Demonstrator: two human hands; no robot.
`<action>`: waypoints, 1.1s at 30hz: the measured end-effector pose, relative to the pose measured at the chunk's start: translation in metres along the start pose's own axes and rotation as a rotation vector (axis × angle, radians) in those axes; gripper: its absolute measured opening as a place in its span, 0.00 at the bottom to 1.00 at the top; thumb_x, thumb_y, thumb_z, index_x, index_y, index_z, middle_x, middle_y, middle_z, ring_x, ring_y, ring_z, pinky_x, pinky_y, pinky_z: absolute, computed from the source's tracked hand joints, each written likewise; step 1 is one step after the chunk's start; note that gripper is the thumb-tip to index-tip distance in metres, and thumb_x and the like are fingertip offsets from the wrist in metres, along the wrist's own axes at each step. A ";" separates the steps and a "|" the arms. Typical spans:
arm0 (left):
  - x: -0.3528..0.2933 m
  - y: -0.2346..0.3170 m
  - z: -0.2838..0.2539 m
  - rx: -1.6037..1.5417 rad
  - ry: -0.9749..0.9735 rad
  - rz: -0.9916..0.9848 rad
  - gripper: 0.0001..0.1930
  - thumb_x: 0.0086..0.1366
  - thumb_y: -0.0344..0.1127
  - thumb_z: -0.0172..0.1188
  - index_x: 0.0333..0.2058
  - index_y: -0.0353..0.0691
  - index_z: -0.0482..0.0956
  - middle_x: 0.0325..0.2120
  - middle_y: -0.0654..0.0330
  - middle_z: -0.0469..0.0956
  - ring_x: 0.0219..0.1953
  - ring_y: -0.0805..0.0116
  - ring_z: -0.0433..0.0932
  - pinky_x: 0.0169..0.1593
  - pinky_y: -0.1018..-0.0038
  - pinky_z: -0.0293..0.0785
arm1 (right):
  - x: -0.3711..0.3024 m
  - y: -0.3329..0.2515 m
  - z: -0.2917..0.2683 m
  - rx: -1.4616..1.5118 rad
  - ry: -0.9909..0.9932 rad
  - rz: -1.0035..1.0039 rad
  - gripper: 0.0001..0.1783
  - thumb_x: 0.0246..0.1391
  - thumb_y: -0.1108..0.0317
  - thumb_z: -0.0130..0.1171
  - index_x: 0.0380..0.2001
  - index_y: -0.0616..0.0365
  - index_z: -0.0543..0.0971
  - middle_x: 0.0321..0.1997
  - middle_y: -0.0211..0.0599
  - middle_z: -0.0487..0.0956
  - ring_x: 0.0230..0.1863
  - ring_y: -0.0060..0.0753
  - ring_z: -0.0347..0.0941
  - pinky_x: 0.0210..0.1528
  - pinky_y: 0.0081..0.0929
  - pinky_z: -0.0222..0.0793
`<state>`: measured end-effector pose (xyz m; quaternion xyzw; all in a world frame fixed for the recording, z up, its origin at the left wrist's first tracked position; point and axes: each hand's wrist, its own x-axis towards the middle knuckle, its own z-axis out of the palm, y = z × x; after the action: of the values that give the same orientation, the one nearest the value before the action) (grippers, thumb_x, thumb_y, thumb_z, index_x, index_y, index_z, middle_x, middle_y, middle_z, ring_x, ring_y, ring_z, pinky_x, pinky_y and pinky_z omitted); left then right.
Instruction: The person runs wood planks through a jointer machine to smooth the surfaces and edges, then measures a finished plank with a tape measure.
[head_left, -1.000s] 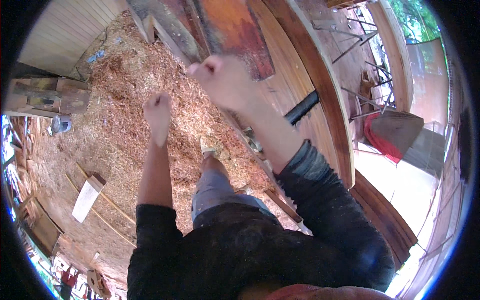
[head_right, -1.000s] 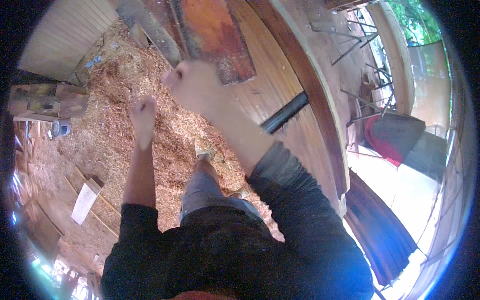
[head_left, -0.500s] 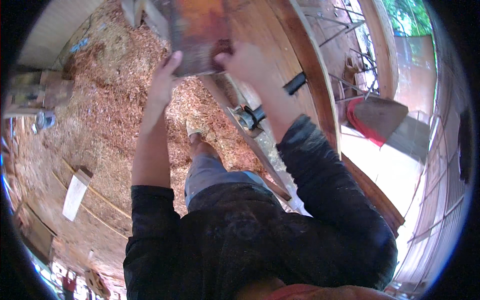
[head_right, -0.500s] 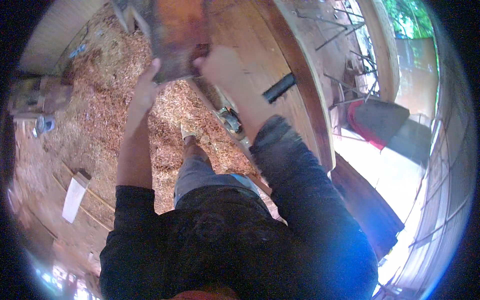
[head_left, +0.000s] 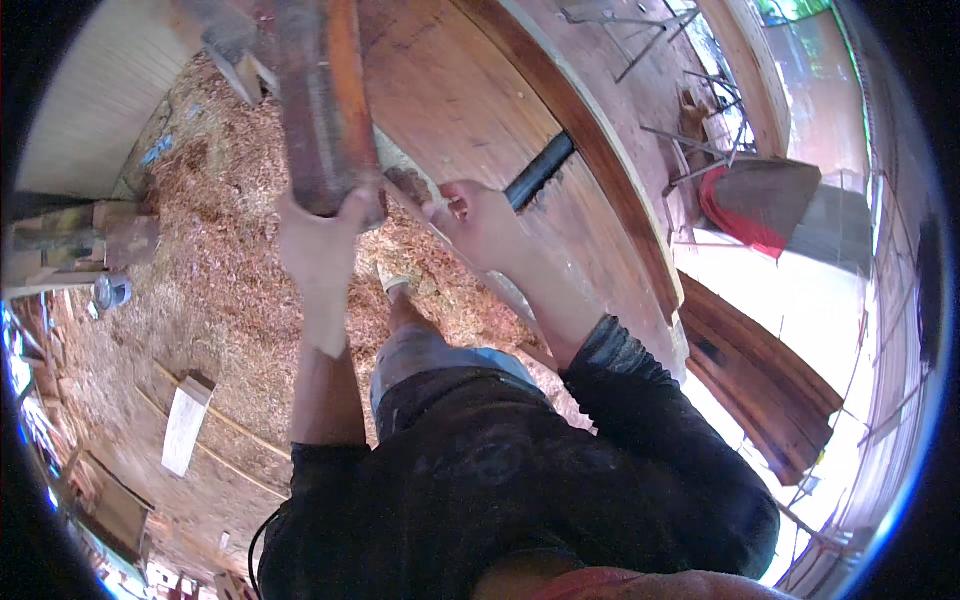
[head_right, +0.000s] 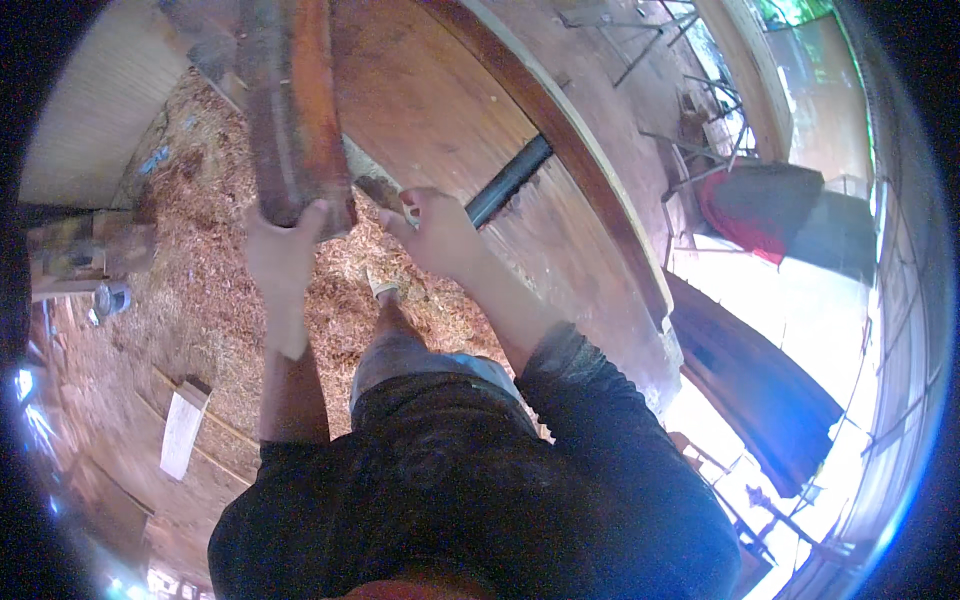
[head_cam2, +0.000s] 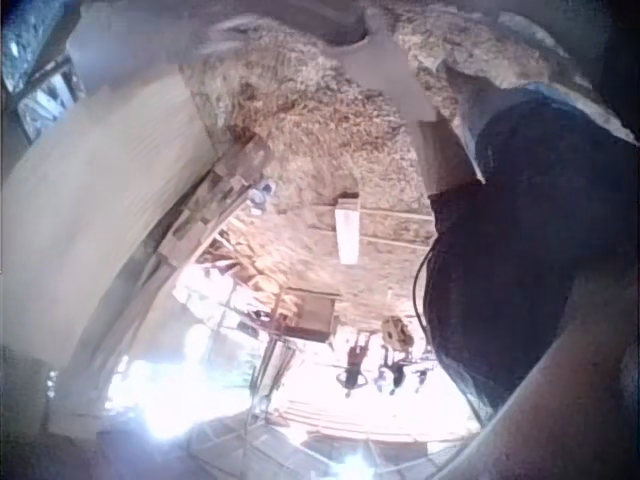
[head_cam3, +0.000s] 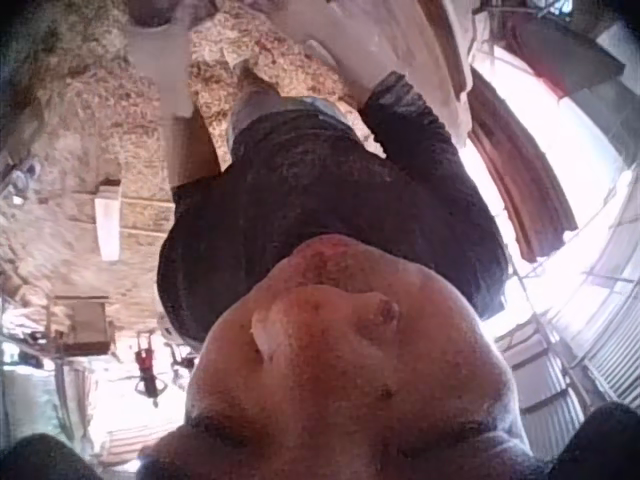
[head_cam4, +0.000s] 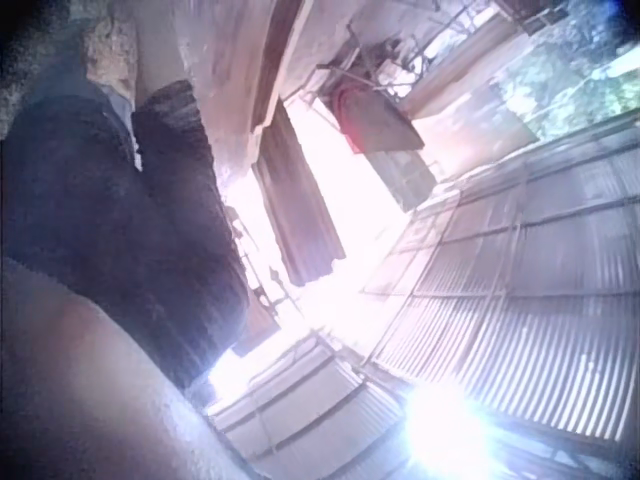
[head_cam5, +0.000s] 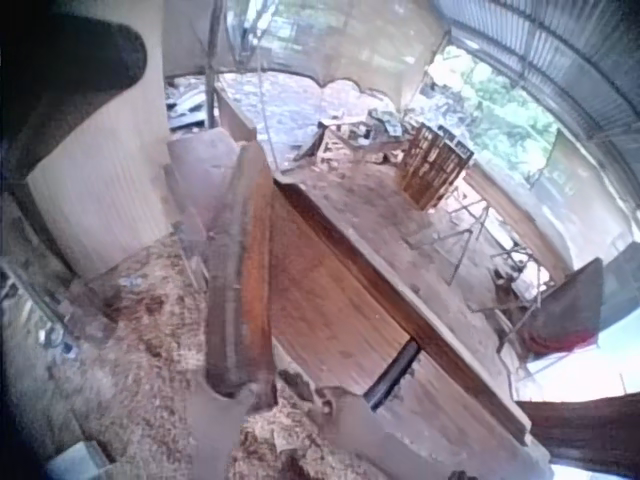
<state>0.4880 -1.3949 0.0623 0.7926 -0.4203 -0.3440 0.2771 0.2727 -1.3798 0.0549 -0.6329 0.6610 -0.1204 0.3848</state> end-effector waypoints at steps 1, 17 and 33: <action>-0.013 0.007 0.007 -0.017 0.004 0.015 0.38 0.53 0.47 0.76 0.58 0.34 0.73 0.45 0.46 0.85 0.48 0.51 0.85 0.53 0.59 0.79 | 0.008 -0.010 -0.001 0.071 0.067 -0.062 0.31 0.57 0.50 0.67 0.47 0.72 0.79 0.42 0.63 0.82 0.47 0.63 0.81 0.51 0.49 0.76; -0.049 -0.184 0.105 0.063 -0.301 -0.050 0.45 0.58 0.43 0.68 0.73 0.43 0.59 0.67 0.45 0.69 0.67 0.45 0.70 0.67 0.56 0.69 | 0.100 0.012 0.005 0.078 0.118 0.038 0.42 0.41 0.57 0.80 0.51 0.79 0.73 0.49 0.61 0.83 0.52 0.54 0.83 0.54 0.42 0.78; 0.077 -0.123 0.025 -0.791 -0.263 -0.150 0.31 0.65 0.52 0.69 0.57 0.33 0.78 0.48 0.54 0.80 0.48 0.63 0.80 0.50 0.68 0.77 | -0.110 -0.011 -0.061 -0.363 0.063 0.143 0.49 0.44 0.52 0.74 0.59 0.73 0.61 0.44 0.71 0.80 0.45 0.70 0.80 0.50 0.56 0.76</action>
<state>0.5586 -1.4043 -0.0664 0.6031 -0.2288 -0.5962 0.4780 0.2304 -1.2996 0.1423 -0.6391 0.7269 0.0087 0.2511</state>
